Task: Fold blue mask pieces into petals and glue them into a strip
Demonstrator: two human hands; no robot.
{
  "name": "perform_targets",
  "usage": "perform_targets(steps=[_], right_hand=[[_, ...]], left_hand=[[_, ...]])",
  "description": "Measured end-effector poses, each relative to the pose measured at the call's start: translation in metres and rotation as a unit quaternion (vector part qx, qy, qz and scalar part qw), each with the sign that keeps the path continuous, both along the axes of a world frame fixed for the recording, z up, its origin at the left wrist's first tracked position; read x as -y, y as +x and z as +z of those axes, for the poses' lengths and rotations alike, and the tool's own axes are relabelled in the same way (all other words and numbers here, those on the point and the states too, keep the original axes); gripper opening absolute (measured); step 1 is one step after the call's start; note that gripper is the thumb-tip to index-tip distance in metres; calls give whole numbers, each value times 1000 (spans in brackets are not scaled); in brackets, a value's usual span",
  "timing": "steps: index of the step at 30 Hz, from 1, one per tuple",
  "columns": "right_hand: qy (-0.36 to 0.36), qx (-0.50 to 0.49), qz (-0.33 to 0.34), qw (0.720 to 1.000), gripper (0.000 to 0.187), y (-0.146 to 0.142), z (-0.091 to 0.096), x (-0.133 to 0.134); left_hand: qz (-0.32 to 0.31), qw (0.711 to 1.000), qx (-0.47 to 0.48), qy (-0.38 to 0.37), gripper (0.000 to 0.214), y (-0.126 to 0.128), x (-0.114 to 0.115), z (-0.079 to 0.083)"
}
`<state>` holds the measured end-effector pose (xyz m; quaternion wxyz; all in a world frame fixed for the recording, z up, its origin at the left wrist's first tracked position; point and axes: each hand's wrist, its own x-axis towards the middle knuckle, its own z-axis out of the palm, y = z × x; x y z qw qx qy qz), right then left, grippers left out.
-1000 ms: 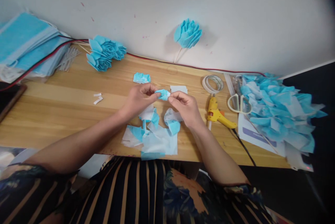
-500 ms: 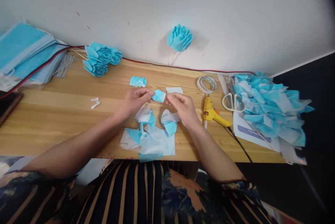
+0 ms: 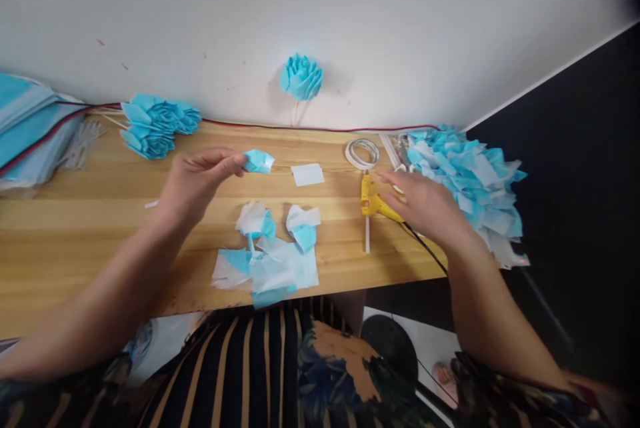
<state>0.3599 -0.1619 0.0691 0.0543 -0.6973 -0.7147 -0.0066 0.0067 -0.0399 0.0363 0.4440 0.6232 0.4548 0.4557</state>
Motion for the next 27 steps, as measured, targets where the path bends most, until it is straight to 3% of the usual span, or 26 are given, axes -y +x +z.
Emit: perform_targets(steps=[3,7,10,12,15,18,20,24,27], right_hand=[[-54,82,52,994,55,18,-37,13],[-7,79,58,995,62,27,-72,11],[4,8,-11,1000,59,33,-68,6],[32,-108,-91,989,61,32,-54,3],[58,-354,-157,920,55,14,-32,-4],[9,-522,-110,846,45,-25,-24,-24],[-32,-575,-63,815,45,-55,-27,-44],[-65,-585,-56,806,43,-103,-39,-85],[-81,-581,-38,809,45,-119,-43,-105]], left_hand=[[-4,998,-32,49,23,-20,0,21],[-12,991,-115,63,23,-51,-2,31],[-62,980,-186,34,27,-70,-4,18],[-124,969,-212,27,31,-78,-6,6],[-169,959,-225,28,33,-81,-10,-10],[-180,959,-220,19,35,-74,-17,-20],[-188,959,-211,8,37,-68,-23,-24],[-202,962,-182,-7,41,-59,-31,-35],[-206,966,-155,-10,43,-58,-33,-45]])
